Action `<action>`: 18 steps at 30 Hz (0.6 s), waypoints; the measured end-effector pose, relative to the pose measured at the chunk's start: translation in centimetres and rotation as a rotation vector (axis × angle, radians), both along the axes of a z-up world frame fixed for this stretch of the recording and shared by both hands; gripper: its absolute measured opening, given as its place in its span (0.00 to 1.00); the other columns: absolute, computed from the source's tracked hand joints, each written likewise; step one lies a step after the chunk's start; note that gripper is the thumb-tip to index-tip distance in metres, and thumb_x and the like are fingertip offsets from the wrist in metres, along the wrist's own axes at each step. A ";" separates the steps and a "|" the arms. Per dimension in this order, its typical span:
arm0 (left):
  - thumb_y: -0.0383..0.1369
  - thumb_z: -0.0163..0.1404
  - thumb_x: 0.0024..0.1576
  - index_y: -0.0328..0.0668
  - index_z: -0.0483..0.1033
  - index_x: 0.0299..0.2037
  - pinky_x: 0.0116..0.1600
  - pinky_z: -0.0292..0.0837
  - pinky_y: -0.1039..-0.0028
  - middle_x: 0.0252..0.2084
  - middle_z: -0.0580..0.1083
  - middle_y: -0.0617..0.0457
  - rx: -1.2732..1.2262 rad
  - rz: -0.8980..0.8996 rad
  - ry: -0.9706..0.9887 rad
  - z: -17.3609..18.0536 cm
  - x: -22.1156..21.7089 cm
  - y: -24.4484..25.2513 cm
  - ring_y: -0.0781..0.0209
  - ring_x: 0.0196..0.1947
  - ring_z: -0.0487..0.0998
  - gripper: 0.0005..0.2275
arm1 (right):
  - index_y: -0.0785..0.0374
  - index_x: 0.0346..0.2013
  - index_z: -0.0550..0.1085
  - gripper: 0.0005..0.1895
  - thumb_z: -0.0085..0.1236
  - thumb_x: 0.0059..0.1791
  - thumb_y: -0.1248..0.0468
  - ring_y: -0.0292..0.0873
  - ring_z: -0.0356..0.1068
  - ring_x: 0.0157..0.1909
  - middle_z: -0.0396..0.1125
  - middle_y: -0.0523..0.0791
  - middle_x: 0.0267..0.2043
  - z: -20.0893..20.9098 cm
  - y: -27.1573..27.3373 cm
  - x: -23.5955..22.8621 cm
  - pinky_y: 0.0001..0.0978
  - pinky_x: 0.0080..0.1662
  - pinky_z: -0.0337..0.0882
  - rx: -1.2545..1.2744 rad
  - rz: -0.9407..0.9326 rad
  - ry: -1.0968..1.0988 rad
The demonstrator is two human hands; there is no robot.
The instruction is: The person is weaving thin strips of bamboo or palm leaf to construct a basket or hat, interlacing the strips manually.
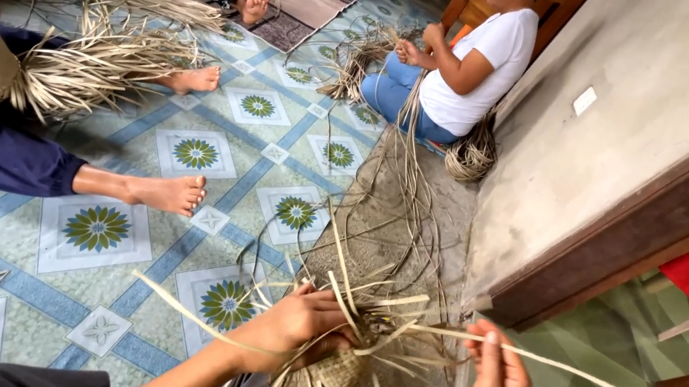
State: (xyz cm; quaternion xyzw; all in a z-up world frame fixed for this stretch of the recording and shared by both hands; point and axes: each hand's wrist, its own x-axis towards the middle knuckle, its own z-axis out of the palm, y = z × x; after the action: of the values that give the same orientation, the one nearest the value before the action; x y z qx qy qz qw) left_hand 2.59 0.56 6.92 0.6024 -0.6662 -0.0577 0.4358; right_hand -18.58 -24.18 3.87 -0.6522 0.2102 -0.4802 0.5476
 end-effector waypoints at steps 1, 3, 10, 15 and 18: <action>0.35 0.50 0.61 0.43 0.80 0.39 0.50 0.64 0.58 0.41 0.78 0.55 0.009 -0.004 -0.032 0.0 0.0 -0.1 0.57 0.43 0.75 0.07 | 0.74 0.51 0.76 0.13 0.47 0.58 0.68 0.41 0.70 0.41 0.74 0.52 0.44 0.0 -0.3 -0.2 0.30 0.46 0.72 -0.040 -0.120 0.117; 0.38 0.47 0.62 0.41 0.80 0.40 0.50 0.65 0.57 0.43 0.78 0.52 0.022 -0.006 -0.062 -1.1 -0.1 -0.3 0.55 0.45 0.75 0.11 | 0.74 0.50 0.77 0.13 0.48 0.59 0.66 0.38 0.69 0.39 0.74 0.48 0.44 0.0 -0.6 -0.9 0.26 0.45 0.70 -0.076 -0.236 0.237; 0.26 0.53 0.55 0.37 0.80 0.34 0.39 0.70 0.61 0.33 0.77 0.48 -0.024 0.066 0.053 -4.4 0.0 -0.7 0.50 0.28 0.75 0.03 | 0.73 0.42 0.81 0.14 0.55 0.51 0.63 0.40 0.75 0.30 0.79 0.49 0.31 -4.8 2.7 -6.4 0.28 0.37 0.74 0.118 0.455 0.898; 0.25 0.54 0.51 0.34 0.80 0.34 0.30 0.73 0.64 0.29 0.79 0.47 0.015 0.078 0.245 -2.8 -0.2 -0.1 0.51 0.24 0.78 0.05 | 0.62 0.53 0.74 0.15 0.61 0.56 0.57 0.49 0.72 0.48 0.71 0.53 0.49 -0.2 12.0 -2.3 0.39 0.46 0.72 0.258 1.330 0.194; 0.24 0.55 0.50 0.33 0.80 0.33 0.27 0.71 0.67 0.28 0.78 0.49 -0.034 0.099 0.238 -3.0 -0.3 -0.4 0.55 0.22 0.77 0.04 | 0.70 0.52 0.74 0.13 0.55 0.53 0.71 0.43 0.71 0.42 0.68 0.52 0.51 -1.6 13.6 -0.2 0.30 0.44 0.73 0.146 1.454 0.201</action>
State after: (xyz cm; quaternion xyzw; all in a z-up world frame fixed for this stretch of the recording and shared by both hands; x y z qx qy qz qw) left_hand 2.31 0.16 3.89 0.6159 -0.5802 -0.0956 0.5243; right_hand -18.77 -10.62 2.27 -0.6294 -0.1946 0.0814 0.7479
